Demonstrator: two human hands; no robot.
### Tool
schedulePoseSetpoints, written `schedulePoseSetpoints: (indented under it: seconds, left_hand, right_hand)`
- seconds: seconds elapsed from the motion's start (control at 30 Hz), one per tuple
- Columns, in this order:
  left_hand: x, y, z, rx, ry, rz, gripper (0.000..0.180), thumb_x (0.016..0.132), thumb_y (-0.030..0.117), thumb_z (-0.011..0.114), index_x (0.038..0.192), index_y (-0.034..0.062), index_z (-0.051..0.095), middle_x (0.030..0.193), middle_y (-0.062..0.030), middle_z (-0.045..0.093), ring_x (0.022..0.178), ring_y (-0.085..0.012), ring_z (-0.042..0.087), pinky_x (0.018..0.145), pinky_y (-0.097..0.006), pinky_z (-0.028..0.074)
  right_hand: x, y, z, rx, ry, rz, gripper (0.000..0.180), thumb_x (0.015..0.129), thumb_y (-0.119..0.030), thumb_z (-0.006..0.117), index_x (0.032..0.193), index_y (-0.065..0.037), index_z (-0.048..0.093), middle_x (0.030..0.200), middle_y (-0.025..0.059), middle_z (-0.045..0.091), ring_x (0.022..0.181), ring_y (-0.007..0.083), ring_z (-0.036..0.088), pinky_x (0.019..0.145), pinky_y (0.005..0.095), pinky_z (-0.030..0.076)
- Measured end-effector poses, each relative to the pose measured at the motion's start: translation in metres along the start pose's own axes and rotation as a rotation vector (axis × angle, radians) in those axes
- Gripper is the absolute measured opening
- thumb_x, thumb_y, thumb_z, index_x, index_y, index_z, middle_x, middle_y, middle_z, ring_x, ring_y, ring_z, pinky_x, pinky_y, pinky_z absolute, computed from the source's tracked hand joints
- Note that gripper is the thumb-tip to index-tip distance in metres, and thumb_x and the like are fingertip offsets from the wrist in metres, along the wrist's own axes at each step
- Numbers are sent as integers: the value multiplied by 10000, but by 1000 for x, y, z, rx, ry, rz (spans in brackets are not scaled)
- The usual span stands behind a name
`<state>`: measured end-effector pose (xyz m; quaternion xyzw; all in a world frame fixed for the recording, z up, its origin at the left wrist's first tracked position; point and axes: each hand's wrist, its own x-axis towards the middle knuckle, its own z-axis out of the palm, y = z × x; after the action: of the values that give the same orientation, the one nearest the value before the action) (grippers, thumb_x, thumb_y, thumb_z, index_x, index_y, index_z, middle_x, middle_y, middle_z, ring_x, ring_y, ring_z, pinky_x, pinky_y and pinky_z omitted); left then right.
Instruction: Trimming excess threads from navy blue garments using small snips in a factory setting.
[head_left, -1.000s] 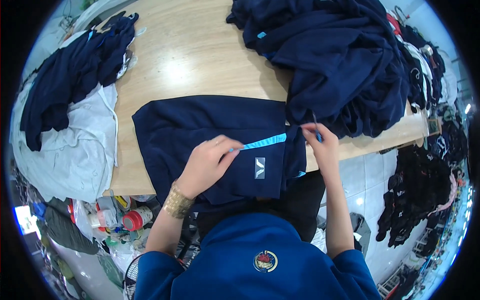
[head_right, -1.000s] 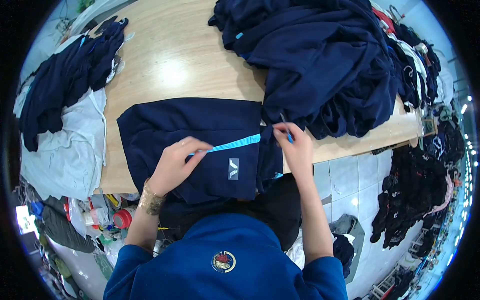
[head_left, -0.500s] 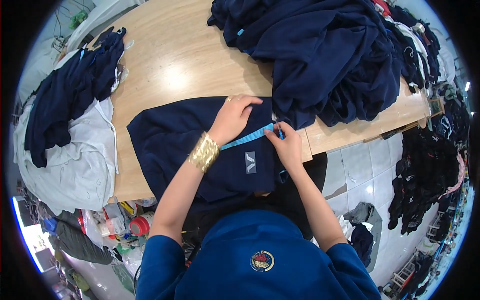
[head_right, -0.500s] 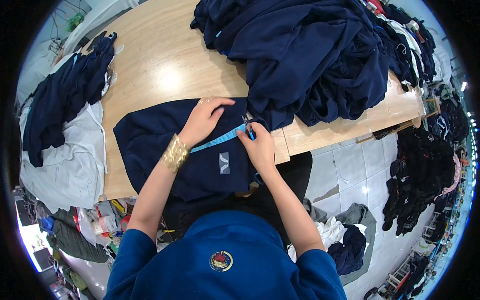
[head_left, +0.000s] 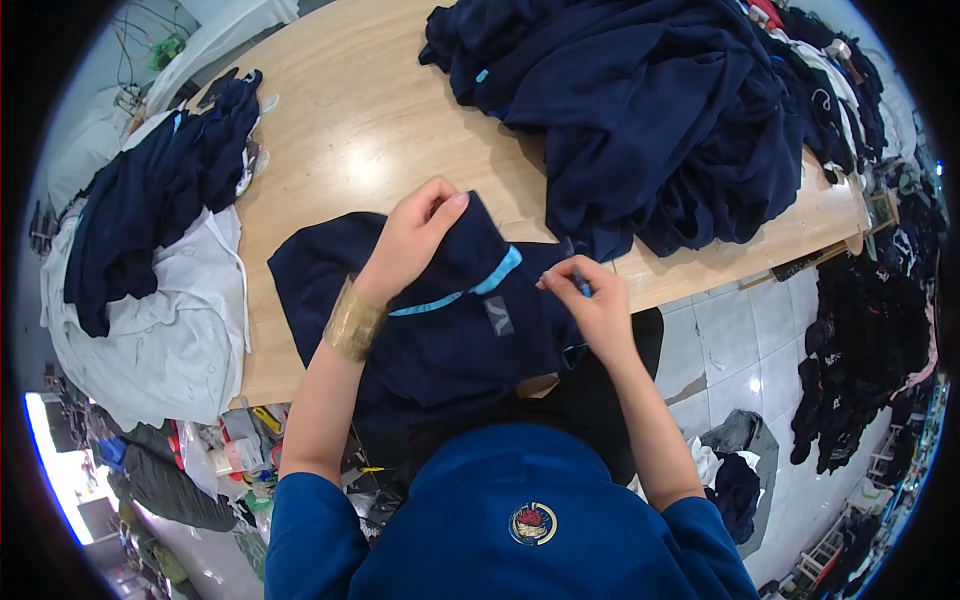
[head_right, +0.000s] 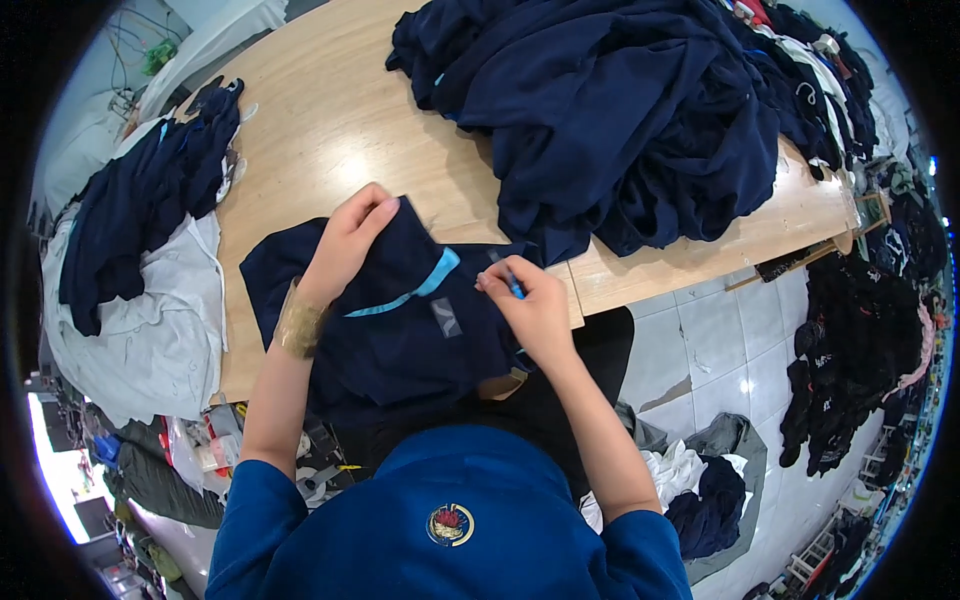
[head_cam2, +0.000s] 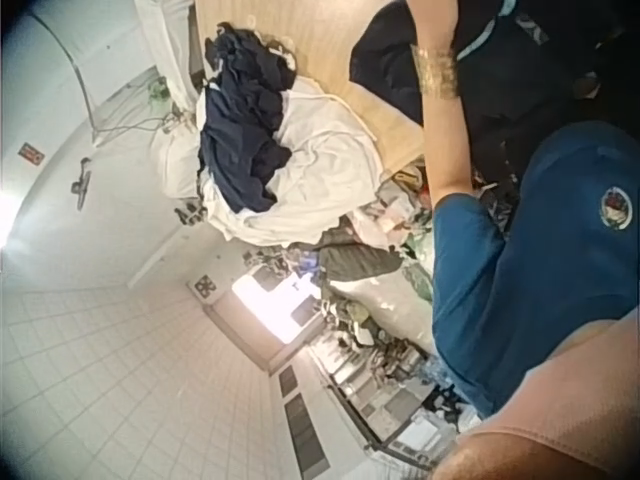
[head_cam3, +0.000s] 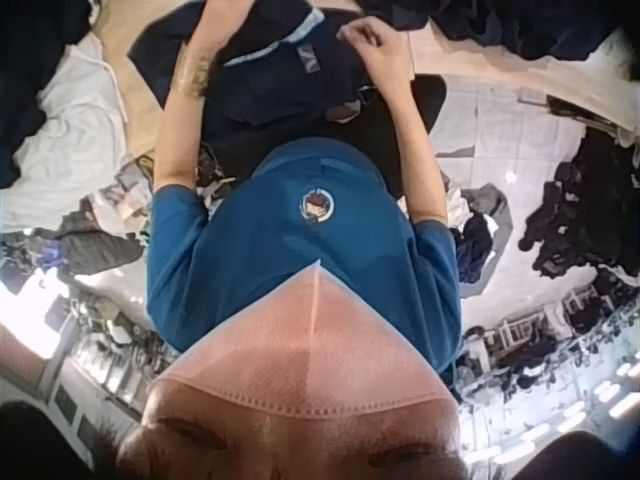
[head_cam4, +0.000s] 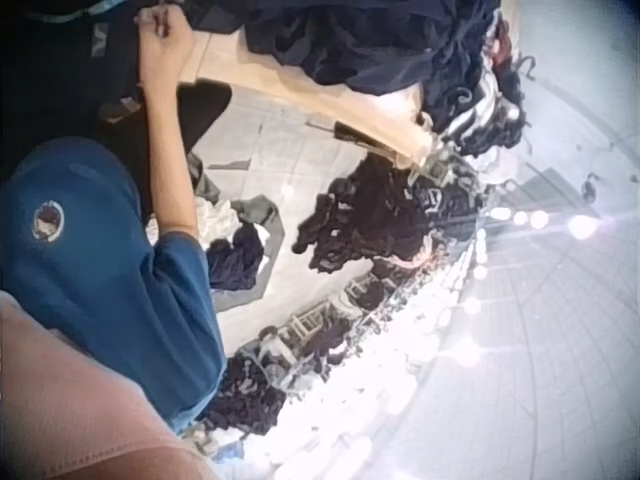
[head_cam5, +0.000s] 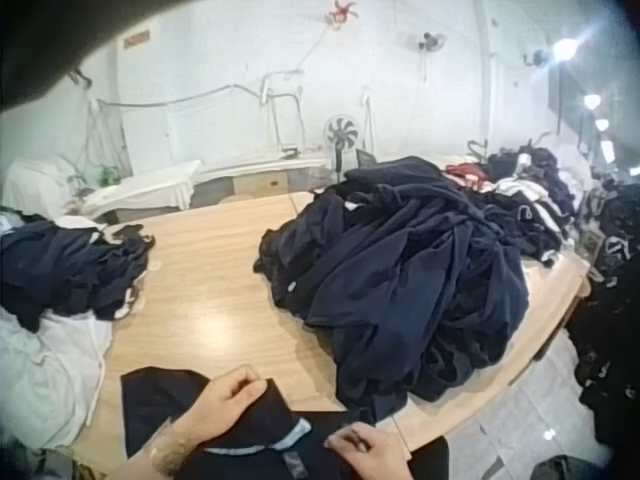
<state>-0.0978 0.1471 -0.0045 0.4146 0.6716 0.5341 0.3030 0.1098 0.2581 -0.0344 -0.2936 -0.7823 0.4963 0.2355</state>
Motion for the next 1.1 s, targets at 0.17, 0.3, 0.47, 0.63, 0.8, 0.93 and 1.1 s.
schedulePoseSetpoints:
  seconds: [0.17,0.3,0.47,0.63,0.8,0.93,1.1]
  left_hand:
    - [-58,30,-5,-247,169,-90,165,937,164,499,810,58,501,735,76,478,685,17,398,595,-152,345]
    - [-80,44,1,-521,273,-170,133,912,131,539,803,59,516,763,57,544,699,11,444,629,-147,363]
    - [-92,50,9,-632,358,-129,135,908,124,544,792,62,520,761,53,544,704,4,453,660,-155,372]
    - [-98,51,13,-615,384,-86,135,904,114,548,782,62,523,754,51,544,703,0,454,672,-162,374]
    - [-100,53,17,-640,416,-96,135,903,109,550,780,60,525,743,51,543,697,0,451,672,-160,367]
    - [-102,52,18,-667,409,-100,135,902,113,552,781,58,527,748,48,547,700,2,453,675,-159,365]
    - [-102,52,20,-633,415,-86,130,901,116,558,789,56,530,745,46,550,699,5,454,674,-158,365]
  right_hand:
    - [-4,-45,-18,155,-209,23,209,806,-176,649,916,-12,582,805,80,631,724,149,600,675,245,456]
    - [-19,-63,-10,-81,-157,-256,289,795,-240,663,981,-43,561,826,76,608,681,193,571,618,291,428]
    - [-27,-75,5,-254,-77,-548,216,778,-243,677,863,-60,600,734,37,591,604,178,539,541,282,368]
    - [-27,-76,10,-327,-33,-556,229,776,-259,677,866,-62,605,723,38,586,594,174,531,531,281,360]
    - [-30,-80,10,-336,-38,-484,201,771,-208,680,866,-50,601,730,69,587,629,217,546,572,294,404]
    - [-31,-80,10,-329,-39,-473,213,765,-216,684,868,-48,601,730,70,587,629,218,549,572,296,409]
    - [-31,-82,10,-346,-31,-485,213,765,-222,684,866,-52,604,725,65,586,623,214,548,567,298,407]
